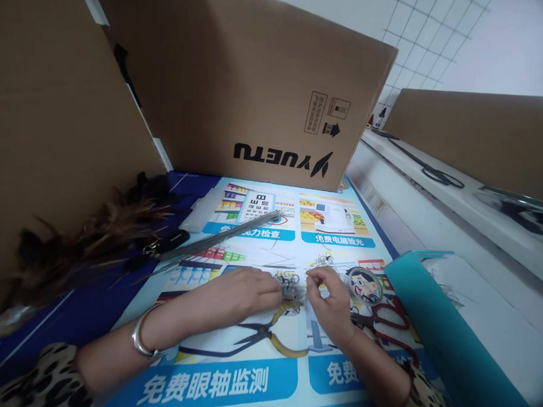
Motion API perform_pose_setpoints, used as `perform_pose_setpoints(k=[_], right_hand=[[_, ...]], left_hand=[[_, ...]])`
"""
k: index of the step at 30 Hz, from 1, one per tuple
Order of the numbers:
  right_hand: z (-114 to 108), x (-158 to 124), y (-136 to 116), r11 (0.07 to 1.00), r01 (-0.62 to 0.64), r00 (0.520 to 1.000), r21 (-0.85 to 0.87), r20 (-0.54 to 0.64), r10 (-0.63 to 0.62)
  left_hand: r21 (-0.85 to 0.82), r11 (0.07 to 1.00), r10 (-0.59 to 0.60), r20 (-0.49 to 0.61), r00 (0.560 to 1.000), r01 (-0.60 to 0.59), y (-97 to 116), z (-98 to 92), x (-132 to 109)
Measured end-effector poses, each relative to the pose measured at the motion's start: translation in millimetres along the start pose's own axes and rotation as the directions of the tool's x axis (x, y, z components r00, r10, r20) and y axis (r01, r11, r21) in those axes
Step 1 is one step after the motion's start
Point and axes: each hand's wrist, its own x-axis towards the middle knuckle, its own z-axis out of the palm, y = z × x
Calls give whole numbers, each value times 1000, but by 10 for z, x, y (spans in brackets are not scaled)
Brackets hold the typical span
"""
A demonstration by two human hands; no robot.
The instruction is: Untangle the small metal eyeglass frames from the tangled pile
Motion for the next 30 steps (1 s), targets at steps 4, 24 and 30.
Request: perform_pose_setpoints(k=[4, 24, 30], right_hand=[[-15, -22, 10, 996, -70, 997, 51, 37, 69], [67, -119, -116, 994, -89, 990, -66, 104, 96], [39, -112, -140, 999, -33, 997, -17, 69, 34]], left_hand=[[43, 998, -39, -28, 999, 41, 1, 47, -12], [120, 992, 63, -208, 976, -39, -3, 105, -55], [144, 989, 67, -179, 982, -41, -10, 142, -63]])
